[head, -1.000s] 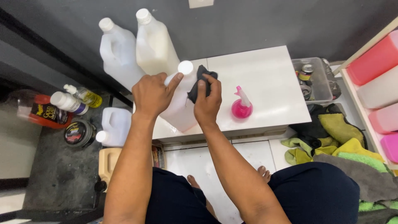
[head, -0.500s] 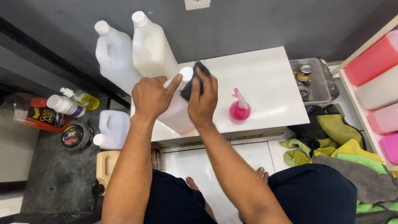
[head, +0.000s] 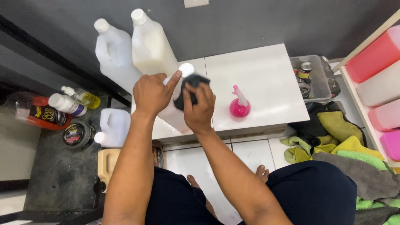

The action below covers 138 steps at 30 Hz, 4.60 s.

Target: The person retrieves a large white plastic container from a shelf, sprays it with a pink liquid from a spray bottle, and wipes the exterior with a dark cloth. They repeat this process with a second container, wiping each thoroughly before returning them to the shelf.

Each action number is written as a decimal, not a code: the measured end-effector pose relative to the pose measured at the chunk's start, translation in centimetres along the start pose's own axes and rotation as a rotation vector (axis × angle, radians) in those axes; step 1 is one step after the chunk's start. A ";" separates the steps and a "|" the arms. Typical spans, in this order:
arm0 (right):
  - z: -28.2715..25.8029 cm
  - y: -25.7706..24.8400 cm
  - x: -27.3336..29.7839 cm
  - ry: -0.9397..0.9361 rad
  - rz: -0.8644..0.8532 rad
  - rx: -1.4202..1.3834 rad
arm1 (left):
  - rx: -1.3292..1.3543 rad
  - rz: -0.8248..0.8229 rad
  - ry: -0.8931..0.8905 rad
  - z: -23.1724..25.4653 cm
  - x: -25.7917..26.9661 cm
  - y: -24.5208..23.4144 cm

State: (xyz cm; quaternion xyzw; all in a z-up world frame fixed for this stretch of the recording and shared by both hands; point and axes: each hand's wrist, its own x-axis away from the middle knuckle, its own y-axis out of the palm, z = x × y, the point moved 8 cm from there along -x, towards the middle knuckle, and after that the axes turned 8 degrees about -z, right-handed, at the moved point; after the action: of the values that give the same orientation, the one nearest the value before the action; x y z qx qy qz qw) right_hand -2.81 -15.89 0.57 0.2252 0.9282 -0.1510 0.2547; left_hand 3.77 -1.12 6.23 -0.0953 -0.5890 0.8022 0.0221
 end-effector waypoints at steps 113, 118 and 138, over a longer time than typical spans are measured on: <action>0.7 -0.5 -1.6 -0.386 -0.709 0.242 | 0.795 -0.110 -0.084 0.8 0.8 0.9; -0.3 0.1 -2.3 -0.440 -0.851 0.355 | 0.784 -0.094 -0.132 0.9 1.1 0.7; -1.8 1.0 -1.9 -0.459 -0.794 0.398 | 0.856 -0.104 -0.257 -0.2 0.6 2.3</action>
State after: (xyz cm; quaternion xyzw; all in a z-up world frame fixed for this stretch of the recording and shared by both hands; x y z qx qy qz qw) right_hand -1.60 -14.96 2.94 -0.1404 0.8156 -0.4561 0.3272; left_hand 3.44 -1.56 3.98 0.0527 -0.2059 0.9768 0.0265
